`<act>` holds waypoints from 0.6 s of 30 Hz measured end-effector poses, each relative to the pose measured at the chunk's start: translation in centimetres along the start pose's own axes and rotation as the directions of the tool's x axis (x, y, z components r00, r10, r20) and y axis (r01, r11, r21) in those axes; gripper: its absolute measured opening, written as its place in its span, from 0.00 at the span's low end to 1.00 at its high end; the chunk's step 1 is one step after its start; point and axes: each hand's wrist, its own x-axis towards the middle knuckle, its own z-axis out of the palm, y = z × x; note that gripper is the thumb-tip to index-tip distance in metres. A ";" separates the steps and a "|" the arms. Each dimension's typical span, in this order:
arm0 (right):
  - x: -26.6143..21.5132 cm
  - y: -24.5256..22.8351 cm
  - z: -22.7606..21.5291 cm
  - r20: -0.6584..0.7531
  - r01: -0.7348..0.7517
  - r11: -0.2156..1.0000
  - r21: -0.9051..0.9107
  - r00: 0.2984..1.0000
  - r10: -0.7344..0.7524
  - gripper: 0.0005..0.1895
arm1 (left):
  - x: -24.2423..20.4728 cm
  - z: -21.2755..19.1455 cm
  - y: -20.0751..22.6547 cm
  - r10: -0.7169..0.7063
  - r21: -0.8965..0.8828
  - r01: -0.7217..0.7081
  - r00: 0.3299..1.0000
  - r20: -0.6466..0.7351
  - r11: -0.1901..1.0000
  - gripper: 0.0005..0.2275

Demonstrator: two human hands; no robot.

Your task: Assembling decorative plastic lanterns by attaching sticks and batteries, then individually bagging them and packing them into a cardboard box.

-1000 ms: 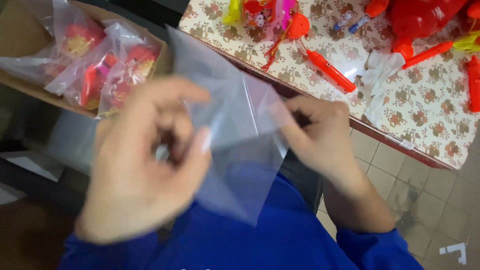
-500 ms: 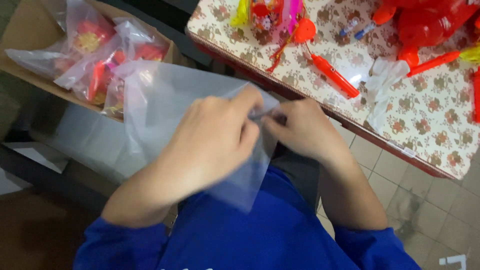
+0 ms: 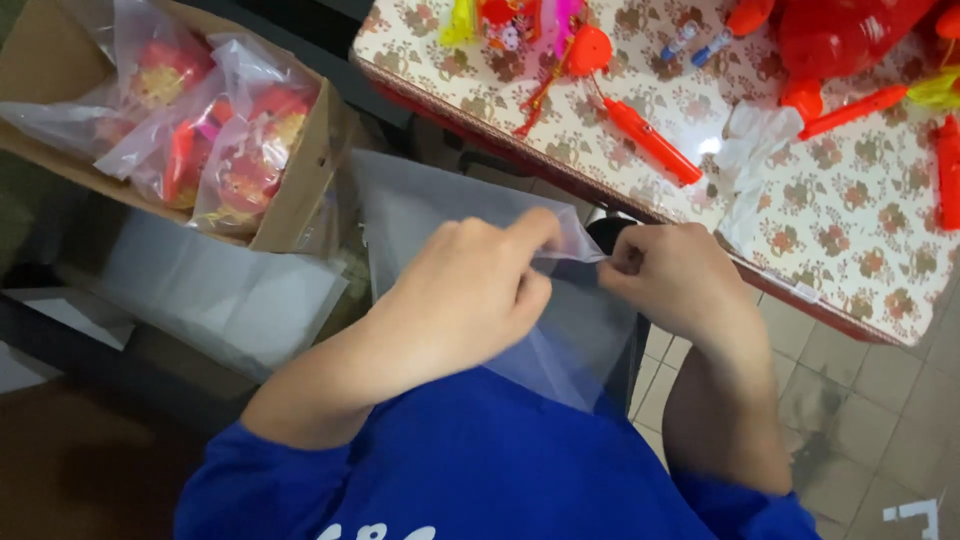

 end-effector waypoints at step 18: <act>11.4 -1.4 -3.5 -0.598 0.676 0.737 0.000 0.591 -0.541 0.38 | 1.0 0.4 -8.7 -0.224 0.065 0.294 0.838 -0.497 0.954 0.19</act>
